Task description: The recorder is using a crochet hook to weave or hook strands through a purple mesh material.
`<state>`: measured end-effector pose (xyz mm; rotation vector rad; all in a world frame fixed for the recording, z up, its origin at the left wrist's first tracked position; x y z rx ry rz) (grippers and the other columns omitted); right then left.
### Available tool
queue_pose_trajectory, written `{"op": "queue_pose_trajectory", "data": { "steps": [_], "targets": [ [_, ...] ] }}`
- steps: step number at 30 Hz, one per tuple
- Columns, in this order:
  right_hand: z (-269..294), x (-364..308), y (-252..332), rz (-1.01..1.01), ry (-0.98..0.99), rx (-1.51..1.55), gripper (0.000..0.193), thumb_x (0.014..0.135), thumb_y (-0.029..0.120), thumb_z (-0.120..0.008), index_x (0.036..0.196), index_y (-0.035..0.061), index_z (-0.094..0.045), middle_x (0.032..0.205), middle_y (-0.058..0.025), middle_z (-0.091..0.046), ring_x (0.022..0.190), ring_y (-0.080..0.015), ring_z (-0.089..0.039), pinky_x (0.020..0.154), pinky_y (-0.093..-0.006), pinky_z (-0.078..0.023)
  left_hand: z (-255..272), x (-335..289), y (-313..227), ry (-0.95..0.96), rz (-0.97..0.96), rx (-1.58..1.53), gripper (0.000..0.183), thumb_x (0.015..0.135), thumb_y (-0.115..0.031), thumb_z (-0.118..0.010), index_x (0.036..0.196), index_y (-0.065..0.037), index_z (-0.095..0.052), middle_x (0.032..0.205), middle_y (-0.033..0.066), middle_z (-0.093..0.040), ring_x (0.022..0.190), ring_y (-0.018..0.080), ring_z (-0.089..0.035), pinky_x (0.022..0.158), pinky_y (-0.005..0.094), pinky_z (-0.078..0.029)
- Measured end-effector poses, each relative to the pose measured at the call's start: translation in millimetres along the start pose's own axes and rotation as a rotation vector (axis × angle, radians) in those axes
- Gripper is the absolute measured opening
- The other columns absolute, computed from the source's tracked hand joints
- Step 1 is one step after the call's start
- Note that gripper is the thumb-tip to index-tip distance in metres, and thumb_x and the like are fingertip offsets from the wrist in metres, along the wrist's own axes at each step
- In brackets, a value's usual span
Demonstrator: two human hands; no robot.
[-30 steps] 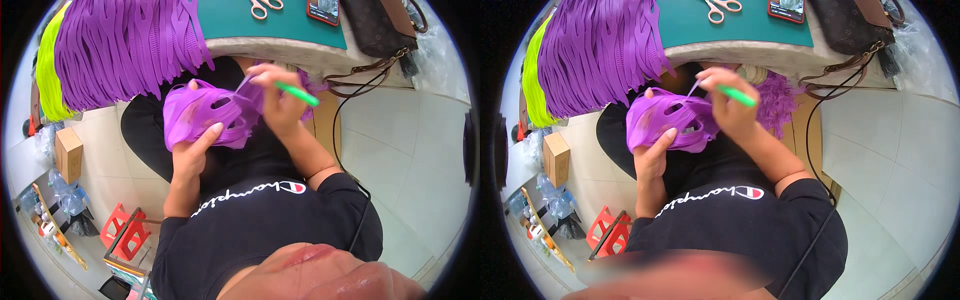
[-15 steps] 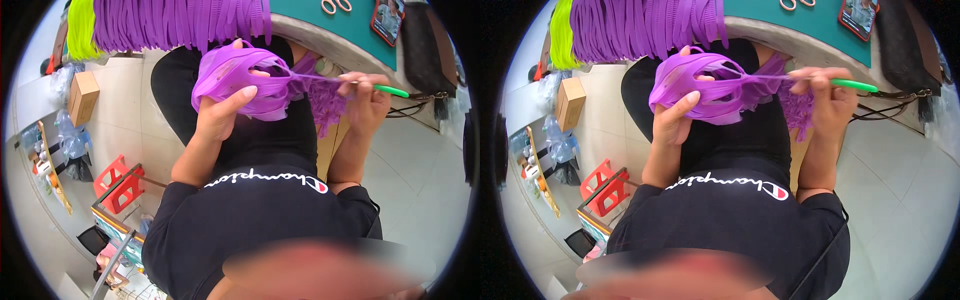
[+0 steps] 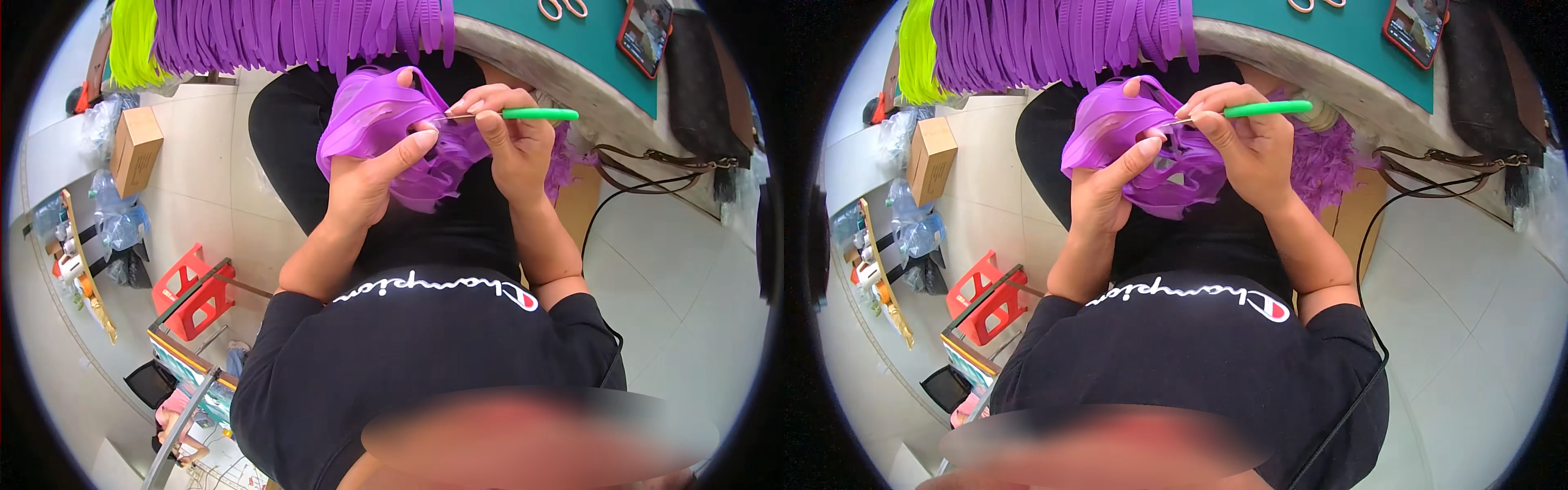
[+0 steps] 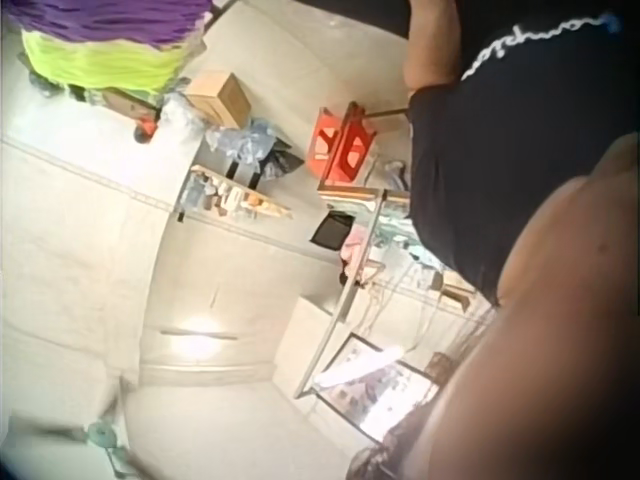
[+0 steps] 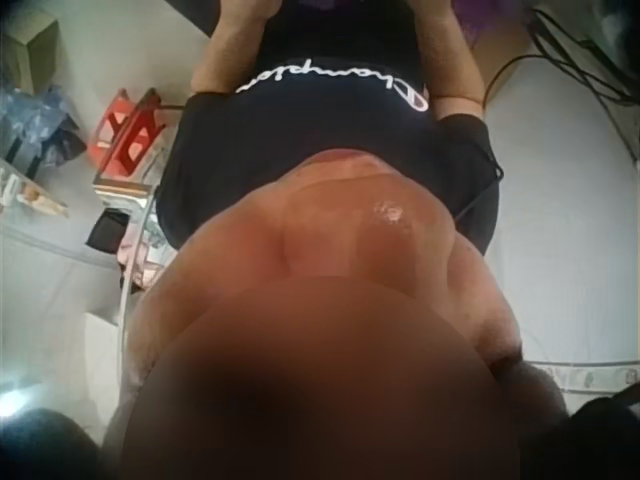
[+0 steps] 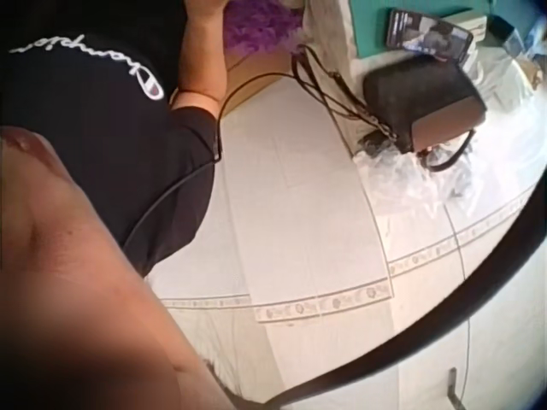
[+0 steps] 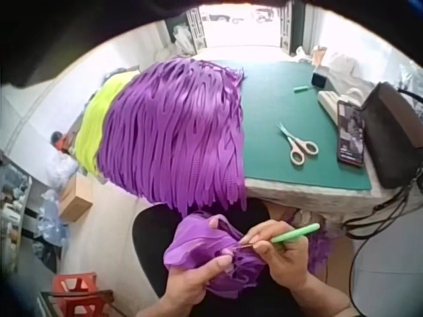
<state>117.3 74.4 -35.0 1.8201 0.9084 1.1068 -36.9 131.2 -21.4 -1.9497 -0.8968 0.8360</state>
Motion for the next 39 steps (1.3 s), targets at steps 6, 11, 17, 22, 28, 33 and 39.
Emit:
{"op": "queue_pose_trajectory", "data": {
  "steps": [6, 11, 17, 22, 28, 33, 39],
  "targets": [
    [1, -3, 0, 0.082, -0.01, -0.071, 0.016, 0.093, 0.016, -0.059, 0.094, 0.0003, -0.056, 0.093, -0.0144, -0.061, 0.086, -0.0224, -0.063, 0.078, -0.0324, -0.051, 4, 3, 1, -0.061, -0.054, 0.083, 0.047, 0.079, 0.005, -0.069, 0.123, 0.001, -0.055, 0.113, 0.0061, -0.06, 0.097, 0.0126, -0.058, 0.087, 0.0258, -0.046],
    [2, -1, -14, -0.102, 0.011, 0.038, 0.019, 0.093, 0.021, -0.058, 0.094, 0.0022, -0.056, 0.095, -0.0141, -0.061, 0.092, -0.0223, -0.061, 0.085, -0.0345, -0.047, 2, 2, 0, -0.012, -0.085, 0.173, 0.045, 0.079, 0.004, -0.069, 0.123, 0.001, -0.056, 0.111, 0.0048, -0.061, 0.097, 0.0122, -0.058, 0.086, 0.0256, -0.046],
    [-2, -6, -13, -0.144, 0.016, 0.162, 0.02, 0.093, 0.022, -0.058, 0.093, 0.0022, -0.055, 0.095, -0.0143, -0.061, 0.093, -0.0226, -0.06, 0.086, -0.0349, -0.047, 3, 3, 1, -0.007, -0.19, 0.256, 0.05, 0.08, 0.003, -0.069, 0.127, 0.001, -0.053, 0.104, 0.003, -0.06, 0.096, 0.0114, -0.058, 0.086, 0.0256, -0.046],
    [-2, -5, -7, -0.039, 0.006, 0.056, 0.019, 0.093, 0.019, -0.058, 0.094, 0.0008, -0.055, 0.095, -0.0149, -0.061, 0.09, -0.0226, -0.062, 0.083, -0.0348, -0.05, 3, 5, 1, 0.009, -0.132, 0.145, 0.052, 0.08, 0.004, -0.068, 0.129, 0.0, -0.051, 0.107, 0.0039, -0.06, 0.094, 0.0117, -0.059, 0.085, 0.0261, -0.047],
    [-2, -6, 3, 0.156, 0.032, -0.148, 0.012, 0.092, 0.011, -0.059, 0.095, 0.0, -0.056, 0.094, -0.0167, -0.062, 0.085, -0.0229, -0.064, 0.077, -0.0337, -0.054, 0, 5, -2, 0.021, -0.047, 0.031, 0.054, 0.078, 0.007, -0.066, 0.129, 0.0, -0.049, 0.111, 0.0056, -0.058, 0.095, 0.0128, -0.059, 0.085, 0.0268, -0.047],
    [-3, -8, 5, 0.259, 0.061, -0.3, 0.011, 0.09, 0.009, -0.06, 0.096, 0.0007, -0.055, 0.093, -0.0182, -0.063, 0.082, -0.025, -0.065, 0.075, -0.0334, -0.054, 1, 5, -3, 0.02, -0.038, 0.023, 0.054, 0.078, 0.007, -0.067, 0.129, 0.0, -0.05, 0.111, 0.0054, -0.058, 0.094, 0.0126, -0.058, 0.085, 0.0267, -0.048],
    [-13, -8, 19, 0.482, 0.158, -0.571, 0.011, 0.09, 0.008, -0.059, 0.097, 0.002, -0.054, 0.091, -0.0199, -0.065, 0.078, -0.0276, -0.067, 0.066, -0.0326, -0.055, 2, 4, -5, 0.01, -0.034, 0.035, 0.055, 0.077, 0.007, -0.068, 0.128, 0.0, -0.05, 0.111, 0.0053, -0.058, 0.093, 0.0124, -0.058, 0.085, 0.0266, -0.048]
  ]
}}
Point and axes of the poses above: each hand's wrist, its own x-axis towards the middle knuckle, its own z-axis out of the back of the hand, y = z × x, the point moved 4 cm from there along x, towards the middle knuckle
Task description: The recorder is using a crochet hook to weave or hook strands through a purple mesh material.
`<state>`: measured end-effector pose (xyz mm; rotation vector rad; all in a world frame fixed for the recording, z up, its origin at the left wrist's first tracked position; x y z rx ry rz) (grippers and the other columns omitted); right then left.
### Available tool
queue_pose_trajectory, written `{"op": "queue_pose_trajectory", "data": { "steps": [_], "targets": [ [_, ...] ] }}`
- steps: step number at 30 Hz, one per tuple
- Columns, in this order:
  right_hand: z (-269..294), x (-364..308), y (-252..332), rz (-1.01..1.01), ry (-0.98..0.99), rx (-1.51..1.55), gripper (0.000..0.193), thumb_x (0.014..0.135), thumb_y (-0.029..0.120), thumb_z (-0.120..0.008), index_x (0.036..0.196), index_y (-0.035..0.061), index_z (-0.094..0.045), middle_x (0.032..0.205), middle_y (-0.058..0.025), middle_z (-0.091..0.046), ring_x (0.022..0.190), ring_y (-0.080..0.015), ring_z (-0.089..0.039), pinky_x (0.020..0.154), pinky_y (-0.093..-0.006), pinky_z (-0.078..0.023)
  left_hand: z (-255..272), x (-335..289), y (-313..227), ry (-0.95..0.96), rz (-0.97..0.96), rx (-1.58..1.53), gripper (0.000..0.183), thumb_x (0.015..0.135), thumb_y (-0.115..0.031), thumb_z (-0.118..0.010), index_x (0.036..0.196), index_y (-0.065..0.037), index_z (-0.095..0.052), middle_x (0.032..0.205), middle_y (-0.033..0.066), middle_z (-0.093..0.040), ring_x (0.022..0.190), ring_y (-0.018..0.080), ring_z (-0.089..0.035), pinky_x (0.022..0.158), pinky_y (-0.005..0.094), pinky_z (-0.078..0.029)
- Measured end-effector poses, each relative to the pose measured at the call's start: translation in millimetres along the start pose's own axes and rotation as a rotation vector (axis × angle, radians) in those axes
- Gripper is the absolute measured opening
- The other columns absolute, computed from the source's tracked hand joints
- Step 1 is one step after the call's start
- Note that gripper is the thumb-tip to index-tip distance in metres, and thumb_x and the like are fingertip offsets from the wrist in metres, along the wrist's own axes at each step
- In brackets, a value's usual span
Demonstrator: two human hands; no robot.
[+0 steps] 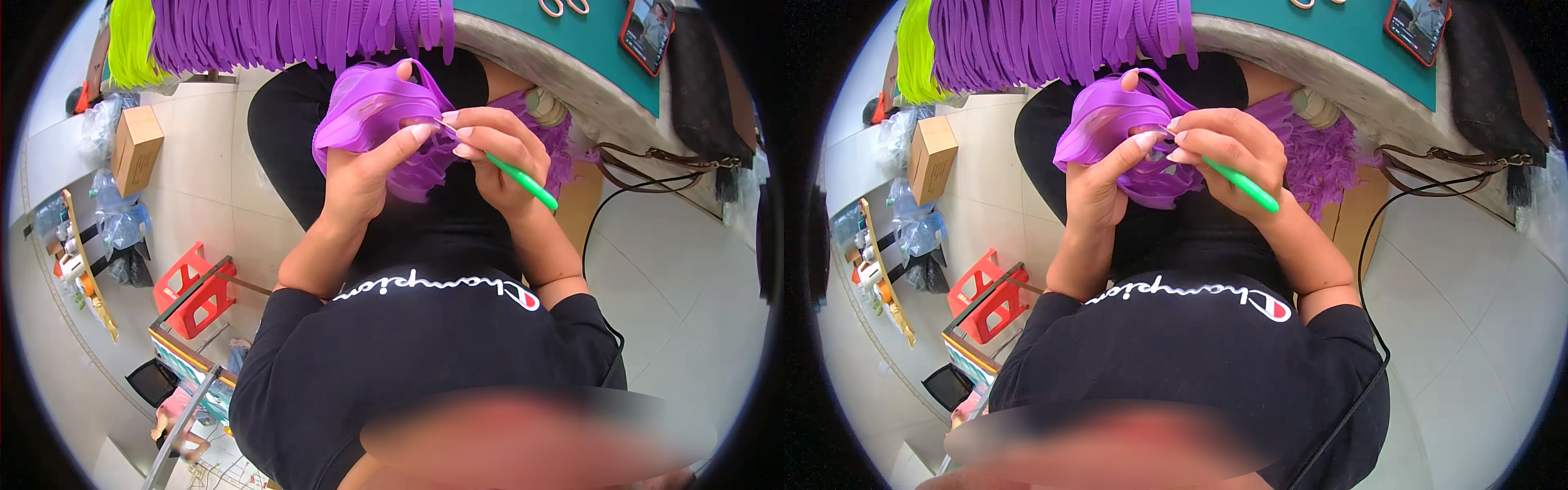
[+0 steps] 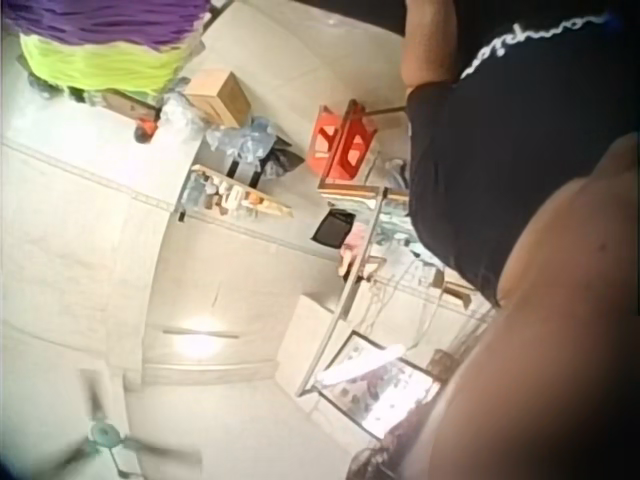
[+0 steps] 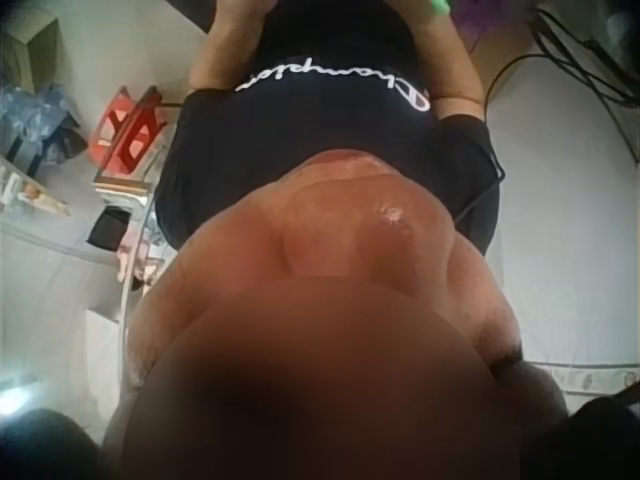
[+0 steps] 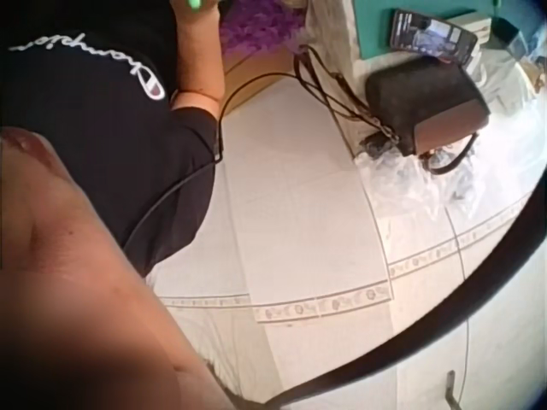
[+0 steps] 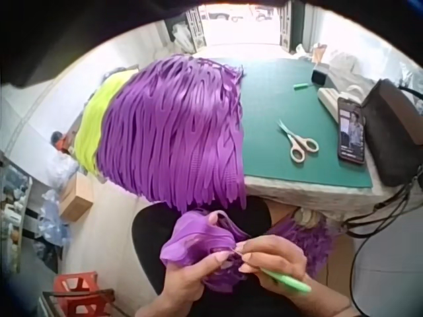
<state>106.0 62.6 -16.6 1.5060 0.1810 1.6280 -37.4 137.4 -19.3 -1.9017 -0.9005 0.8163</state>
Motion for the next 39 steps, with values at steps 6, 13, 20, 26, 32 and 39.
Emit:
{"op": "queue_pose_trajectory", "data": {
  "steps": [6, 13, 20, 26, 32, 39],
  "targets": [
    [1, 1, 0, 0.004, 0.015, -0.024, 0.013, 0.087, 0.007, -0.062, 0.097, 0.002, -0.055, 0.091, -0.0178, -0.065, 0.078, -0.0265, -0.066, 0.067, -0.0315, -0.054, -1, 0, -1, 0.0, 0.009, -0.003, 0.055, 0.077, 0.007, -0.068, 0.129, 0.0, -0.05, 0.112, 0.0057, -0.058, 0.093, 0.0123, -0.059, 0.085, 0.0265, -0.048],
    [-1, 13, 0, -0.229, 0.174, -0.313, 0.009, 0.081, 0.003, -0.066, 0.085, -0.0003, -0.059, 0.083, -0.0099, -0.06, 0.074, -0.0218, -0.059, 0.065, -0.0328, -0.047, 4, -2, 1, -0.014, -0.047, 0.056, 0.053, 0.078, 0.008, -0.067, 0.128, 0.001, -0.05, 0.115, 0.0065, -0.059, 0.095, 0.0129, -0.06, 0.086, 0.0263, -0.048],
    [17, 6, -20, -0.718, -0.036, 0.551, 0.009, 0.093, 0.007, -0.054, 0.091, -0.001, -0.056, 0.078, -0.0054, -0.06, 0.078, -0.013, -0.057, 0.068, -0.0256, -0.045, 5, -1, -1, 0.009, 0.019, 0.009, 0.055, 0.077, 0.006, -0.068, 0.129, 0.001, -0.05, 0.116, 0.0072, -0.058, 0.098, 0.014, -0.059, 0.089, 0.0278, -0.046],
    [-1, 4, -27, -0.663, 0.11, 0.402, 0.014, 0.088, 0.005, -0.062, 0.089, 0.0035, -0.048, 0.093, -0.007, -0.062, 0.081, -0.0088, -0.054, 0.072, -0.0221, -0.044, -4, 4, 0, 0.067, 0.054, 0.03, 0.055, 0.076, 0.005, -0.068, 0.128, 0.002, -0.052, 0.118, 0.0076, -0.058, 0.103, 0.0144, -0.057, 0.091, 0.0282, -0.044],
    [-6, 9, -17, -0.634, 0.068, 0.33, 0.023, 0.082, -0.002, -0.067, 0.078, 0.0044, -0.045, 0.079, -0.0054, -0.06, 0.07, -0.0078, -0.054, 0.061, -0.0227, -0.046, 2, 3, 1, 0.018, -0.119, 0.292, 0.056, 0.075, -0.002, -0.076, 0.126, 0.001, -0.053, 0.114, 0.006, -0.059, 0.101, 0.0136, -0.056, 0.088, 0.0269, -0.045],
    [5, 14, -2, -0.563, 0.137, 0.094, 0.023, 0.085, 0.002, -0.065, 0.076, 0.0044, -0.044, 0.076, -0.004, -0.059, 0.068, -0.0076, -0.053, 0.059, -0.023, -0.045, 2, 0, 5, 0.033, -0.092, 0.349, 0.048, 0.075, -0.003, -0.077, 0.119, -0.001, -0.056, 0.105, 0.0039, -0.059, 0.093, 0.0123, -0.056, 0.081, 0.0261, -0.046]
  ]
}}
Point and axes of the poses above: each hand's wrist, its own x-axis towards the middle knuckle, its own z-axis out of the back of the hand, y = z × x, the point moved 4 cm from there along x, towards the middle knuckle
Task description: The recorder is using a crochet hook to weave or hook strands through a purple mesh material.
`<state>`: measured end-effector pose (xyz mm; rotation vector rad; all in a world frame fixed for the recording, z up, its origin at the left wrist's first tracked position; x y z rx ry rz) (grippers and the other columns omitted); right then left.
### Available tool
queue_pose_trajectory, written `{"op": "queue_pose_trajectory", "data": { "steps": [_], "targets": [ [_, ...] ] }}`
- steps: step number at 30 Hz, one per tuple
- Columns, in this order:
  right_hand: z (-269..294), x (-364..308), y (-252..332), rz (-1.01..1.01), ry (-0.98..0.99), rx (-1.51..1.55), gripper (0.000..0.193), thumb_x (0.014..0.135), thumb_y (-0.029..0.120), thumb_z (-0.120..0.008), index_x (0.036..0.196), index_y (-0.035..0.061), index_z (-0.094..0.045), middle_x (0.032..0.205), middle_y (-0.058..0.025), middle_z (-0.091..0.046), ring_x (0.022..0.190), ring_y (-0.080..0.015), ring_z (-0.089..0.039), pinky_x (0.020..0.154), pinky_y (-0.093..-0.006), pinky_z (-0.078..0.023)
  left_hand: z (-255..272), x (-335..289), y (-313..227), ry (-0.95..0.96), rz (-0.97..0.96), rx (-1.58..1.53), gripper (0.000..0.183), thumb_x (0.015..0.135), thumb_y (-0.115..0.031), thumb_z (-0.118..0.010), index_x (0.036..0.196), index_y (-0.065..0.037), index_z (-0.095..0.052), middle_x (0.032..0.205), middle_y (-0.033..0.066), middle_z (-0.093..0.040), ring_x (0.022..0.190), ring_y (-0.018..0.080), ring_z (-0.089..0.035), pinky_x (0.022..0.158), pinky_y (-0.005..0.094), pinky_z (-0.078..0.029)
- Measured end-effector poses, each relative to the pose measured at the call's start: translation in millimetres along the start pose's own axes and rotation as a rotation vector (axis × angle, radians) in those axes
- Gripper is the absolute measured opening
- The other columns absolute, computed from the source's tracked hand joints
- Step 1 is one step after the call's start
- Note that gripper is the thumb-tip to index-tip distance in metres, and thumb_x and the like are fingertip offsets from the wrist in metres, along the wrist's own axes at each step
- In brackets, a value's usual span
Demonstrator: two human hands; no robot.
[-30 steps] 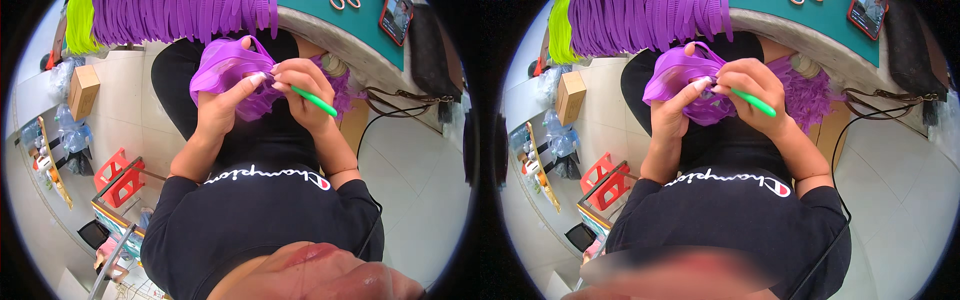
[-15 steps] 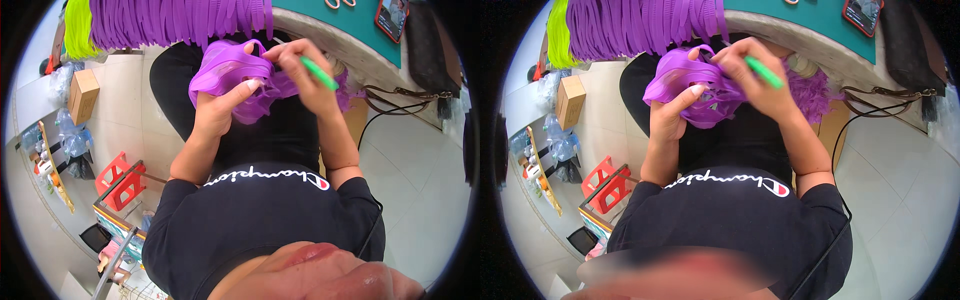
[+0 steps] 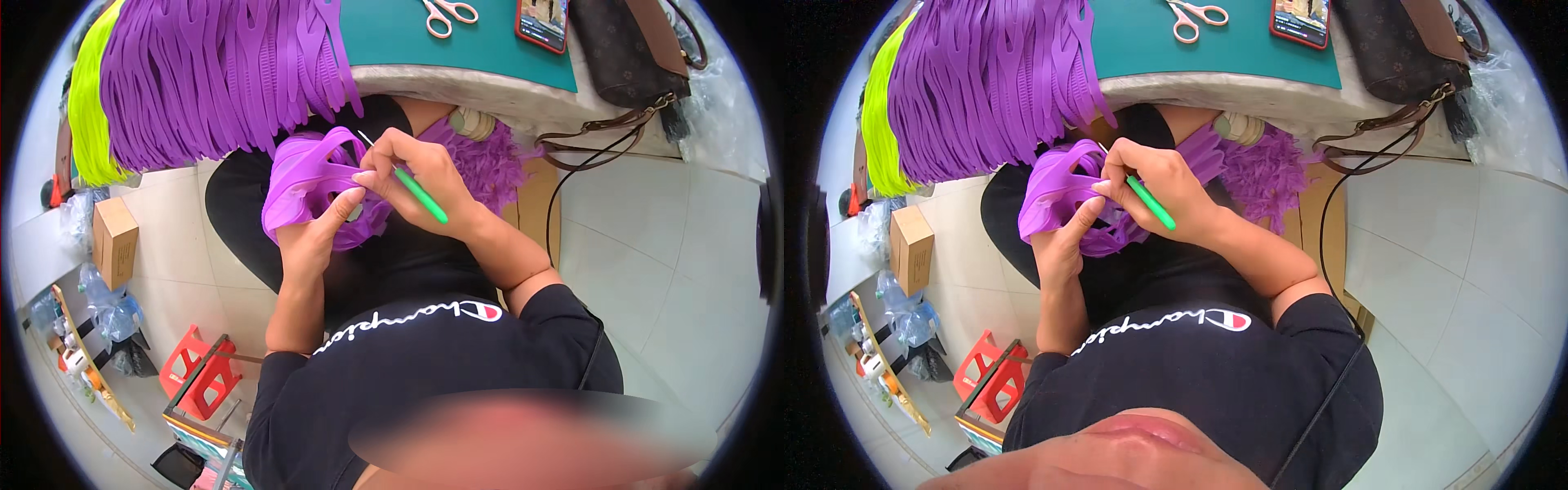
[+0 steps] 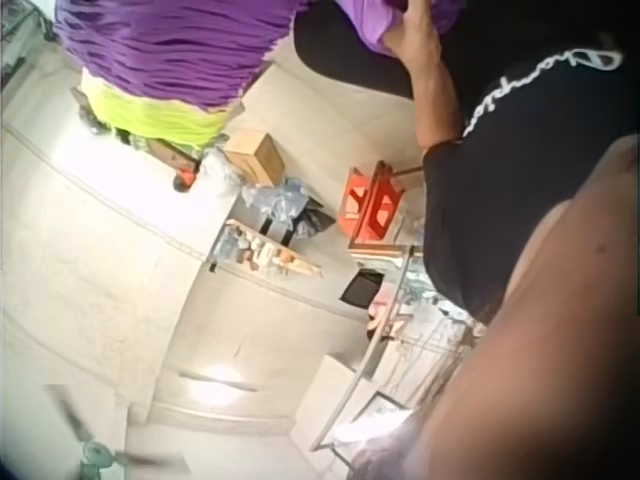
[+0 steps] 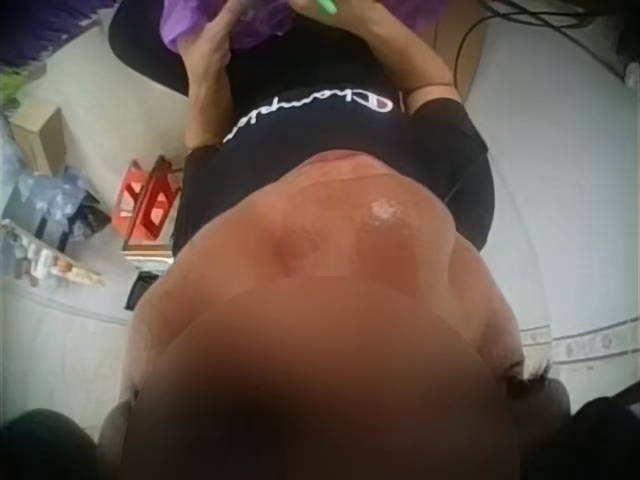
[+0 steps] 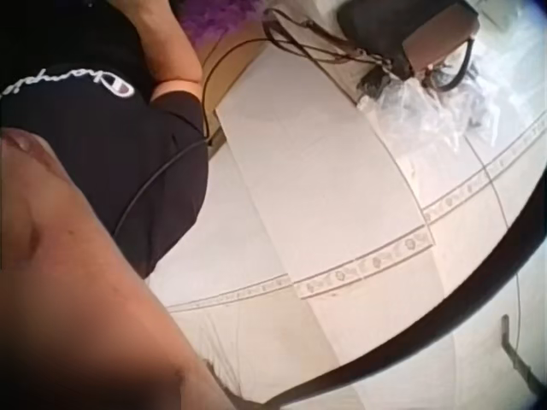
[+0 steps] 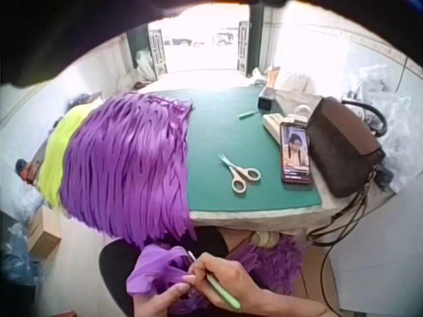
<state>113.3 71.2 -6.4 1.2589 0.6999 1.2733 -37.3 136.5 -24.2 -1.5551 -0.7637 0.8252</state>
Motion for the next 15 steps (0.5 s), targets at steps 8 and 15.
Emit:
{"op": "queue_pose_trajectory", "data": {
  "steps": [8, 15],
  "targets": [
    [-4, -2, 0, -0.197, 0.064, 0.553, 0.029, 0.087, -0.002, -0.061, 0.075, 0.0097, -0.036, 0.082, -0.0014, -0.052, 0.073, -0.0062, -0.044, 0.063, -0.0204, -0.04, -3, -8, 7, 0.098, -0.104, 0.247, 0.047, 0.079, -0.002, -0.072, 0.122, -0.001, -0.053, 0.107, 0.0071, -0.058, 0.097, 0.0164, -0.057, 0.083, 0.0285, -0.047],
    [-2, 1, -11, -0.204, 0.043, 0.871, 0.029, 0.087, 0.001, -0.062, 0.076, 0.0101, -0.037, 0.084, -0.0027, -0.054, 0.074, -0.0068, -0.045, 0.065, -0.0205, -0.04, -6, -4, 8, 0.172, 0.127, 0.127, 0.035, 0.079, 0.001, -0.07, 0.112, 0.001, -0.057, 0.091, 0.0049, -0.06, 0.084, 0.0135, -0.06, 0.074, 0.0268, -0.049]
  ]
}}
Point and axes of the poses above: each hand's wrist, its own x-axis towards the middle knuckle, its own z-axis out of the back of the hand, y = z × x, the point moved 4 cm from there along x, towards the middle knuckle
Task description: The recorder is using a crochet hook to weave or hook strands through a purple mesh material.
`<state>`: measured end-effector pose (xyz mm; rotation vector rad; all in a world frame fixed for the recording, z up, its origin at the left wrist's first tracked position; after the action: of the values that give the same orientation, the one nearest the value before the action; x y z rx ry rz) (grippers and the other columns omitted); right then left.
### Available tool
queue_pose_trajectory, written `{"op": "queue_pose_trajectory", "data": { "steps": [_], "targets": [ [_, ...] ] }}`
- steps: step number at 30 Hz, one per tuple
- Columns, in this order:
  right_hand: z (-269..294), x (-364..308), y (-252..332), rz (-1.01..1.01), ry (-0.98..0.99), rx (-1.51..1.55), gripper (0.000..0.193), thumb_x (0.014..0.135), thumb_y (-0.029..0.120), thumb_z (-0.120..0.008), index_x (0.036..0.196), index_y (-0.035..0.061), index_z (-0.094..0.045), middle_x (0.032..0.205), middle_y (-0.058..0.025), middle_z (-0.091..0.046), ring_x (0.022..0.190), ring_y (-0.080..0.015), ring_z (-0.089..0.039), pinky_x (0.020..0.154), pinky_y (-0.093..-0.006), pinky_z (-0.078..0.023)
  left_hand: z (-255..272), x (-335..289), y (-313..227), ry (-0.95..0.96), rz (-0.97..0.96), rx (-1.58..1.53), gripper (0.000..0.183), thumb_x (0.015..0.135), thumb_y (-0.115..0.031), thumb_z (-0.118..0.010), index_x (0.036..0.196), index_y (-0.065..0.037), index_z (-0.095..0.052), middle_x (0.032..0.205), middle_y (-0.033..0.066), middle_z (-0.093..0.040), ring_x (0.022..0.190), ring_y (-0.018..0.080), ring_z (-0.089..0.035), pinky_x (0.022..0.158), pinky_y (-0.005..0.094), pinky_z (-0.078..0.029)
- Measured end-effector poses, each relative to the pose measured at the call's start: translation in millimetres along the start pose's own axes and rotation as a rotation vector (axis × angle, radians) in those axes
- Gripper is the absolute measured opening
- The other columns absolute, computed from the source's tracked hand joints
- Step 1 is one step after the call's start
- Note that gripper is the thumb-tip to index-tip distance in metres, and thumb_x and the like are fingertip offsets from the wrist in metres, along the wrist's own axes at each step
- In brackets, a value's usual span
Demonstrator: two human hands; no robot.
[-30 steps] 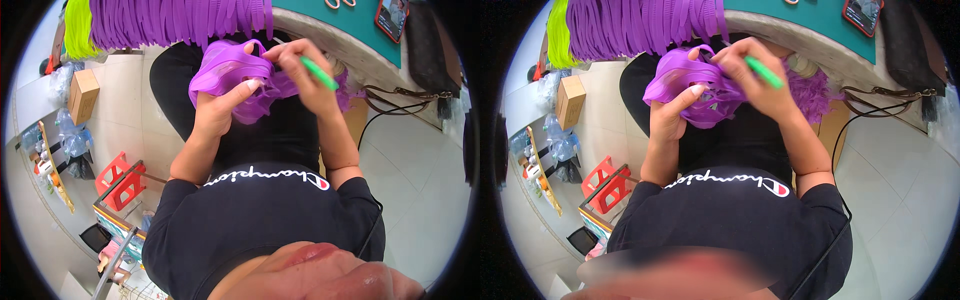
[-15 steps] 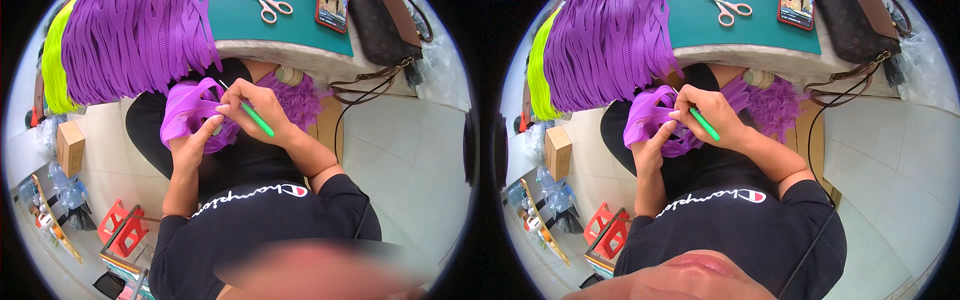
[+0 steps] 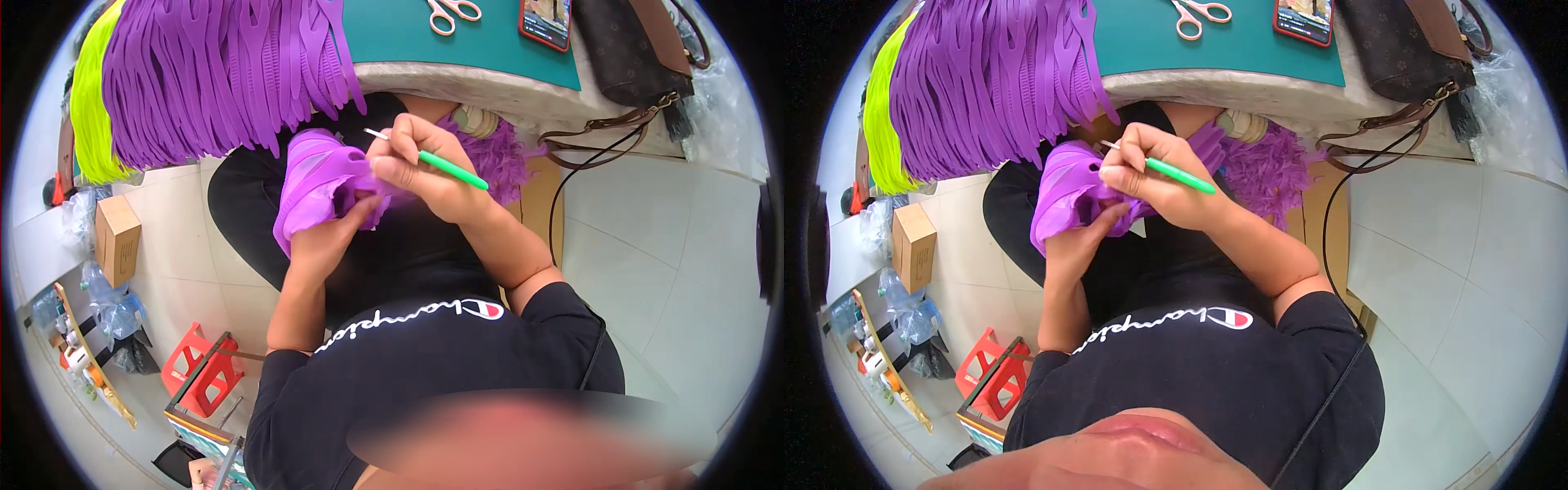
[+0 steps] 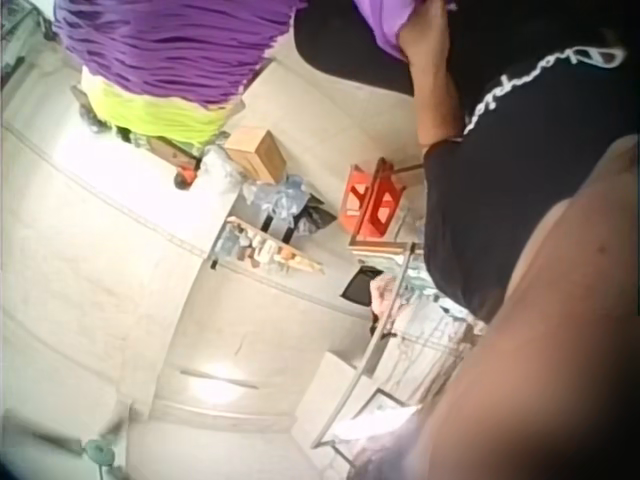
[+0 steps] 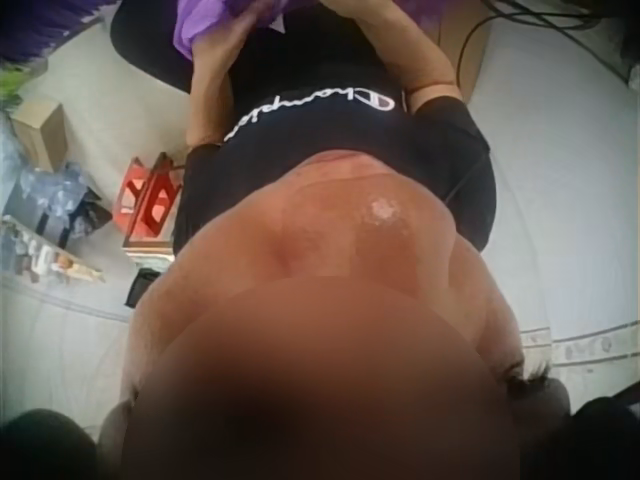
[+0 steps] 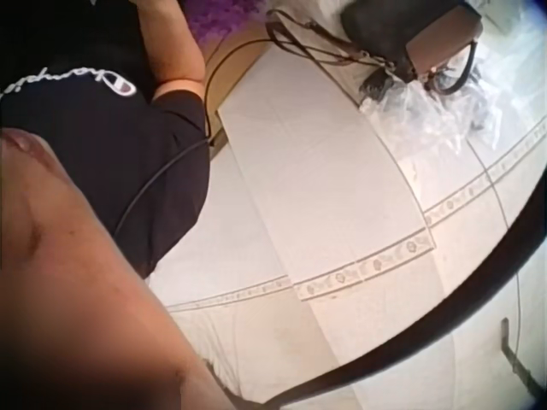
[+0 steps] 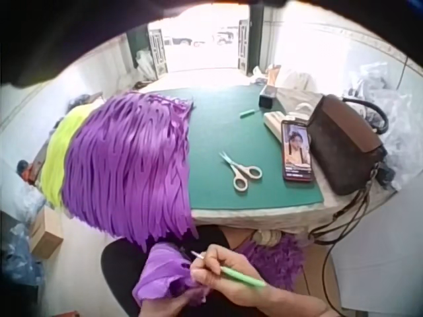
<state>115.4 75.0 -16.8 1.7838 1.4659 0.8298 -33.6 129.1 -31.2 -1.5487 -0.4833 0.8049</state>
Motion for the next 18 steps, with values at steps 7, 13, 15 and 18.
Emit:
{"op": "queue_pose_trajectory", "data": {
  "steps": [7, 13, 15, 18],
  "targets": [
    [14, -3, 13, 0.369, -0.26, -0.673, 0.025, 0.085, -0.004, -0.06, 0.077, 0.0066, -0.039, 0.092, -0.0116, -0.061, 0.083, -0.0129, -0.055, 0.074, -0.0249, -0.046, 12, 5, -3, -0.085, 0.08, -0.452, 0.037, 0.076, -0.001, -0.073, 0.111, 0.0, -0.059, 0.098, 0.0078, -0.065, 0.09, 0.0172, -0.062, 0.082, 0.0306, -0.049],
    [5, -12, -7, 0.337, -0.021, -0.645, 0.031, 0.083, -0.003, -0.064, 0.078, 0.0077, -0.036, 0.097, -0.017, -0.062, 0.082, -0.0159, -0.056, 0.075, -0.027, -0.047, 16, 11, -2, -0.137, 0.028, -0.522, 0.014, 0.086, -0.01, -0.066, 0.096, -0.001, -0.064, 0.08, 0.0096, -0.069, 0.08, 0.016, -0.065, 0.078, 0.0287, -0.049],
    [1, -12, -10, 0.359, -0.009, -0.683, 0.034, 0.082, -0.003, -0.067, 0.077, 0.0078, -0.036, 0.099, -0.0176, -0.062, 0.084, -0.0165, -0.058, 0.075, -0.0276, -0.048, 14, 11, -3, -0.143, 0.027, -0.516, 0.013, 0.087, -0.011, -0.066, 0.095, -0.001, -0.064, 0.081, 0.0101, -0.069, 0.08, 0.0159, -0.065, 0.079, 0.0289, -0.049],
    [-2, -10, -11, 0.405, 0.066, -0.71, 0.034, 0.081, -0.004, -0.067, 0.077, 0.0082, -0.035, 0.095, -0.0154, -0.061, 0.085, -0.0171, -0.058, 0.075, -0.0272, -0.048, 14, 11, -6, -0.12, 0.016, -0.534, 0.013, 0.087, -0.011, -0.065, 0.095, -0.001, -0.064, 0.081, 0.0103, -0.069, 0.081, 0.016, -0.065, 0.079, 0.0292, -0.049]
  ]
}}
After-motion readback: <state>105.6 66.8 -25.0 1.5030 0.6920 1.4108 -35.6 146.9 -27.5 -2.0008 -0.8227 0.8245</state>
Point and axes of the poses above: each hand's wrist, its own x-axis towards the middle knuckle, its own z-axis out of the back of the hand, y = z × x, the point moved 4 cm from there along x, towards the middle knuckle
